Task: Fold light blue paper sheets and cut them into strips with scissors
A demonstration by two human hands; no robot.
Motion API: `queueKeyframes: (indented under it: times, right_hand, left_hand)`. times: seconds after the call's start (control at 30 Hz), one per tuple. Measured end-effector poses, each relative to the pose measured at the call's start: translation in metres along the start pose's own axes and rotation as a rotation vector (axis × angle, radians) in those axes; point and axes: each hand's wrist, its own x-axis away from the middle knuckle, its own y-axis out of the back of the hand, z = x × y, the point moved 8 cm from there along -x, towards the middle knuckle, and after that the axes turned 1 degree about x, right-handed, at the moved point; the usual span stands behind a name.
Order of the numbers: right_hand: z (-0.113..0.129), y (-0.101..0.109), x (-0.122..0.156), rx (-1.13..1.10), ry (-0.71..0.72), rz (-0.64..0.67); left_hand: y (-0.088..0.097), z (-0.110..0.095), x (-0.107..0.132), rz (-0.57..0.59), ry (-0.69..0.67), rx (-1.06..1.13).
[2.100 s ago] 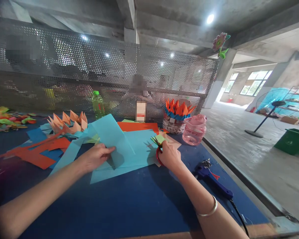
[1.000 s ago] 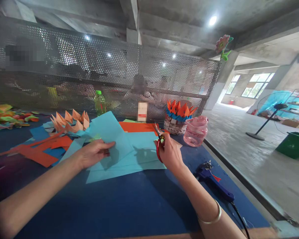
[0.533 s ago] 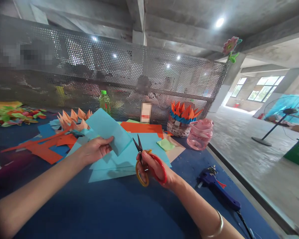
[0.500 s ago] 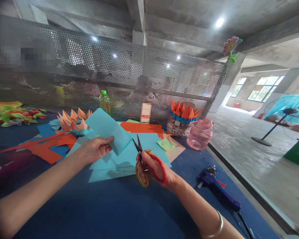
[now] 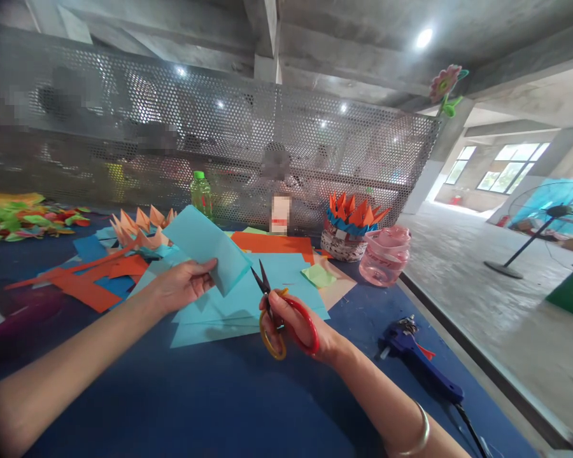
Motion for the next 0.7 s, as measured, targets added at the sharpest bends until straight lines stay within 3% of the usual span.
queueKeyframes:
  times: [0.23, 0.57, 0.7]
  right_hand:
    - [0.001, -0.002, 0.000, 0.006, 0.004, 0.019]
    - [0.000, -0.006, 0.000, 0.015, 0.043, 0.034]
    - [0.002, -0.009, 0.001, 0.008, 0.054, 0.057]
  left_hand:
    - [-0.002, 0.004, 0.002, 0.015, 0.031, 0.032]
    - [-0.012, 0.018, 0.009, 0.120, 0.090, -0.052]
    - [-0.019, 0.018, 0.011, 0.217, 0.066, -0.091]
